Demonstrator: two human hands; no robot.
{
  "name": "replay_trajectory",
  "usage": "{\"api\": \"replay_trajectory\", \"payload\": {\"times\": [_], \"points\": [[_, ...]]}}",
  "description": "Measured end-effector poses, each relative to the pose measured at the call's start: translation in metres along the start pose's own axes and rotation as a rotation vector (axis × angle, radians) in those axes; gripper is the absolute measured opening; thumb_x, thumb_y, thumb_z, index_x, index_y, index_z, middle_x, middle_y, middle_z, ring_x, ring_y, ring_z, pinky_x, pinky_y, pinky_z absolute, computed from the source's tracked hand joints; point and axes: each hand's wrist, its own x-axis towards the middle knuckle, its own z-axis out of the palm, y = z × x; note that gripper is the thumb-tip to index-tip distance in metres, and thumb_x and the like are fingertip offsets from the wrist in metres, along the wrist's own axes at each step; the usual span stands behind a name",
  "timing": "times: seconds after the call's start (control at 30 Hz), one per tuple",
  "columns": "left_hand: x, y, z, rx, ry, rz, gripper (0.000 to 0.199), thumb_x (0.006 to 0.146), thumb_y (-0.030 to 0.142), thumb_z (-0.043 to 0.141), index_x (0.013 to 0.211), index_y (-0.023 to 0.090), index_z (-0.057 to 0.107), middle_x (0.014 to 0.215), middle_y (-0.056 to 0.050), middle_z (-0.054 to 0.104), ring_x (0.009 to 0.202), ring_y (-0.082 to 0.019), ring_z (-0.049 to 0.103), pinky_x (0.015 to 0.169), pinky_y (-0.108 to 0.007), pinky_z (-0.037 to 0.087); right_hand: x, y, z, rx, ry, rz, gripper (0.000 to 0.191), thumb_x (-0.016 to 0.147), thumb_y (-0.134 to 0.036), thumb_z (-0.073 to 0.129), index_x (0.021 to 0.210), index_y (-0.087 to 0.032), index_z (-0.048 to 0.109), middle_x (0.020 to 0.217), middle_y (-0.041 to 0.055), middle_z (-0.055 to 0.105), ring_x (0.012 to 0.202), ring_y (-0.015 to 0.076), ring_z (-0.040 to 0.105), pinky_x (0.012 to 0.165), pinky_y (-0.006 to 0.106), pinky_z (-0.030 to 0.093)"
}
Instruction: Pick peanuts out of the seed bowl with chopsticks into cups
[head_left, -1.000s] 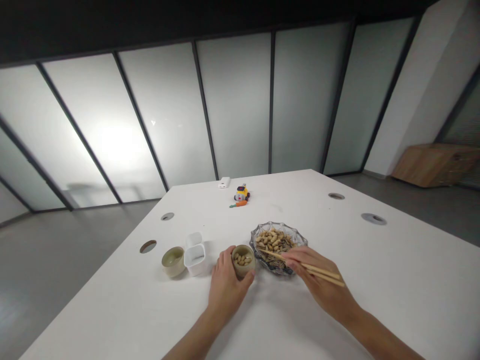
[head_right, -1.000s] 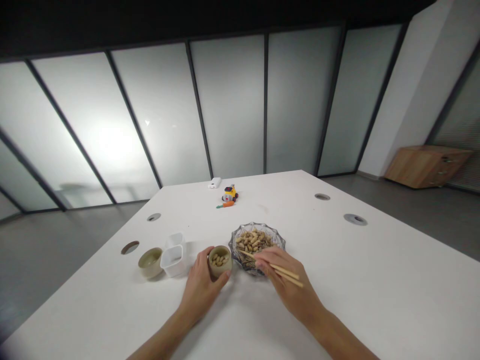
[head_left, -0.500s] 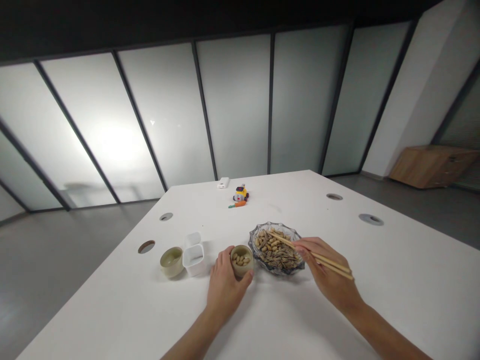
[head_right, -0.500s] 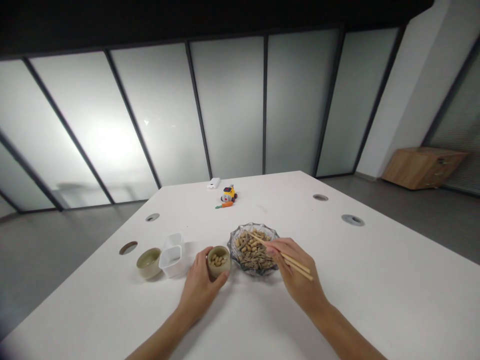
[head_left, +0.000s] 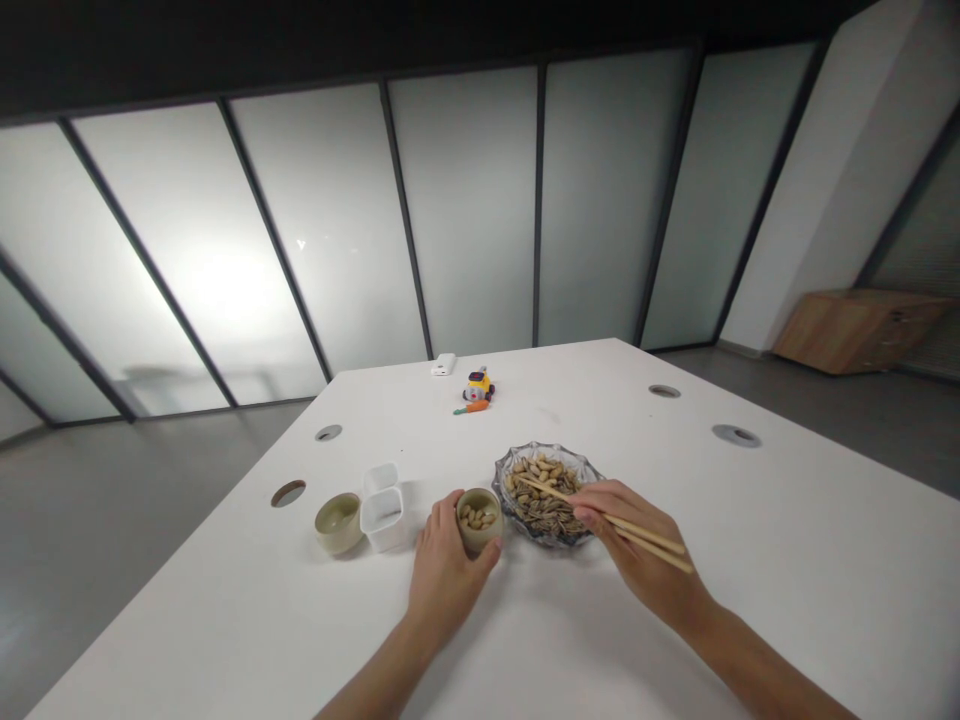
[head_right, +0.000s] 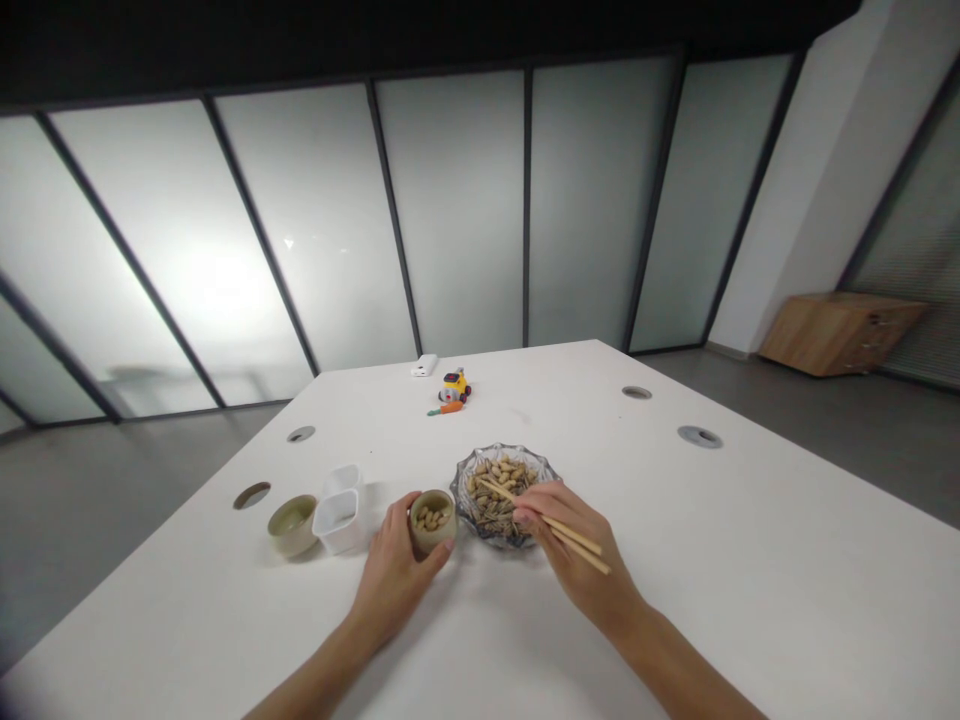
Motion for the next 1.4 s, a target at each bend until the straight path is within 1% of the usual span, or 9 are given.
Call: {"api": "replay_trajectory", "payload": {"times": [0.2,0.37,0.5,0.63,0.77,0.93,1.13,1.27,1.4], "points": [[-0.0002,0.0005,0.0,-0.007,0.005,0.014,0.063,0.082,0.041,0.065,0.139,0.02,0.05,0.14,-0.014,0.061,0.13,-0.033,0.058,0.113,-0.048,0.043,-0.0047,0.0008,0.0043,0.057,-0.074,0.015,0.017,0.104,-0.033,0.067,0.103,-0.025,0.082,0.103,0.0084,0.079,0.091,0.0212,0.079,0.079,0.027,0.066],[0.0001,0.0007,0.0002,-0.002,0.005,0.021,0.063,0.083,0.041,0.067,0.14,0.021,0.05,0.141,-0.014,0.061,0.131,-0.033,0.058,0.114,-0.048,0.043,-0.0063,0.0038,0.005,0.056,-0.105,0.031,0.018,0.103,-0.034,0.068,0.106,-0.026,0.083,0.108,0.0092,0.08,0.098,0.0235,0.079,0.086,0.031,0.066],[0.0005,0.0,0.0004,0.01,0.003,0.017,0.064,0.083,0.042,0.066,0.141,0.02,0.049,0.142,-0.014,0.06,0.132,-0.033,0.057,0.114,-0.049,0.042,-0.0062,0.0038,0.0056,0.076,-0.13,0.056,0.018,0.104,-0.032,0.066,0.101,-0.025,0.082,0.106,0.0085,0.08,0.095,0.022,0.078,0.084,0.029,0.066],[0.0005,0.0005,0.0001,0.013,-0.003,0.002,0.065,0.083,0.043,0.065,0.142,0.02,0.048,0.143,-0.014,0.06,0.133,-0.033,0.057,0.114,-0.048,0.042,-0.0058,0.003,0.0071,0.089,-0.113,0.082,0.02,0.104,-0.034,0.065,0.097,-0.025,0.082,0.103,0.008,0.08,0.091,0.0215,0.078,0.081,0.028,0.066],[0.0004,0.0007,0.0001,0.002,0.002,0.009,0.065,0.083,0.042,0.066,0.141,0.02,0.048,0.143,-0.014,0.06,0.133,-0.033,0.057,0.114,-0.048,0.042,-0.006,0.0037,0.008,0.073,-0.086,0.093,0.02,0.104,-0.036,0.066,0.101,-0.024,0.083,0.104,0.0087,0.079,0.092,0.022,0.078,0.08,0.029,0.066],[0.0002,0.0007,-0.0002,-0.005,0.003,0.009,0.064,0.083,0.04,0.067,0.141,0.02,0.049,0.143,-0.014,0.061,0.133,-0.033,0.057,0.115,-0.047,0.042,-0.0068,0.0035,0.0081,0.081,-0.11,0.094,0.022,0.105,-0.036,0.064,0.099,-0.025,0.083,0.103,0.0083,0.079,0.093,0.0218,0.078,0.081,0.029,0.066],[0.0008,0.0007,0.0003,0.001,0.007,0.016,0.064,0.083,0.041,0.066,0.141,0.02,0.049,0.143,-0.015,0.061,0.134,-0.033,0.056,0.116,-0.048,0.042,-0.0067,0.0012,0.0086,0.076,-0.109,0.148,0.024,0.105,-0.038,0.064,0.096,-0.024,0.082,0.102,0.0084,0.08,0.091,0.0228,0.078,0.079,0.03,0.066],[0.0011,0.0001,0.0015,-0.001,0.016,0.018,0.064,0.082,0.041,0.067,0.14,0.021,0.05,0.142,-0.014,0.061,0.133,-0.033,0.057,0.115,-0.048,0.043,-0.0062,0.0008,0.0092,0.087,-0.088,0.11,0.024,0.104,-0.039,0.065,0.099,-0.024,0.082,0.103,0.0095,0.08,0.092,0.0241,0.079,0.079,0.032,0.067],[0.0013,-0.0002,0.0015,0.004,0.008,0.014,0.065,0.082,0.04,0.067,0.141,0.02,0.049,0.142,-0.015,0.061,0.133,-0.033,0.058,0.115,-0.048,0.043,-0.0067,0.0019,0.0098,0.092,-0.1,0.104,0.022,0.105,-0.035,0.064,0.096,-0.024,0.081,0.102,0.0081,0.079,0.091,0.0221,0.078,0.08,0.029,0.066]]}}
